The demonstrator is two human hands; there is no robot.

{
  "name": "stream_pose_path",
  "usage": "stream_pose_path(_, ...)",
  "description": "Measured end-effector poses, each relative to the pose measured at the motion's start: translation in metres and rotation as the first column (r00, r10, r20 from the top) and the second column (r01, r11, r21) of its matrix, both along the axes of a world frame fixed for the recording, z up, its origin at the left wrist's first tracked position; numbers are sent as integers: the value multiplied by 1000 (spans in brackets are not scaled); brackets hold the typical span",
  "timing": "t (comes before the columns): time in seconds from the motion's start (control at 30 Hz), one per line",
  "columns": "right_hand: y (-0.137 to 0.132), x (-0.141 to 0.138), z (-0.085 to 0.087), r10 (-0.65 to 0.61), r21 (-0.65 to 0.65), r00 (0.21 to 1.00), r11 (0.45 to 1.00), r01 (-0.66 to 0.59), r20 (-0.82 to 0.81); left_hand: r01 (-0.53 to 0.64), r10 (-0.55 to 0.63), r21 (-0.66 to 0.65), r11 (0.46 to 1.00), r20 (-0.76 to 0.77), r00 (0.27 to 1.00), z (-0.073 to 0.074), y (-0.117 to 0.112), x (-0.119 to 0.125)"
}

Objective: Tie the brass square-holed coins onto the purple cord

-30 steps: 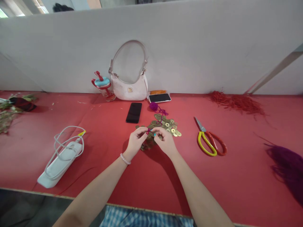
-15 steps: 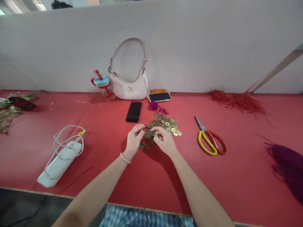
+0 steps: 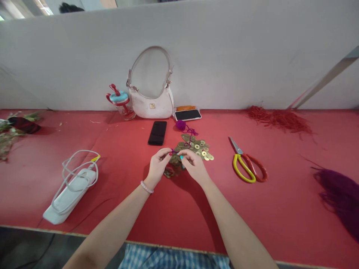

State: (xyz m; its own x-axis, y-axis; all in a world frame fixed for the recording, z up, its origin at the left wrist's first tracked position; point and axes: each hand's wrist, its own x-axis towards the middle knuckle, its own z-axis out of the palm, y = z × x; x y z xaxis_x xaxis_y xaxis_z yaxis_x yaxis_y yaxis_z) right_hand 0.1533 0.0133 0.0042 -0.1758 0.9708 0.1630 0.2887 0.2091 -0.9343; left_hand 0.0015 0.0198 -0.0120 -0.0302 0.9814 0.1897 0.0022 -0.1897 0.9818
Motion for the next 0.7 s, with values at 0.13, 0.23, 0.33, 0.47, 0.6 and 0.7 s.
stream_pose_path(0.13,3,2,0,-78,136,996,988,70,48,58,-57,35,998,-31,998,3,-3,4)
stream_pose_path(0.23,5,3,1,-95,245,985,968,58,143,91,-89,63,994,-44,995,5,-5,7)
stream_pose_path(0.33,7,4,-1,-57,296,981,955,-1,187,97,-94,59,994,-46,995,6,-5,8)
stream_pose_path(0.47,7,2,-1,-39,314,981,949,-24,192,59,-54,71,996,-67,996,7,-5,7)
stream_pose_path(0.6,5,1,4,-96,329,980,944,34,174,58,-52,75,995,-82,995,7,-5,6)
stream_pose_path(0.7,4,2,6,-116,322,979,945,57,169,90,-88,10,996,-86,992,5,-6,7)
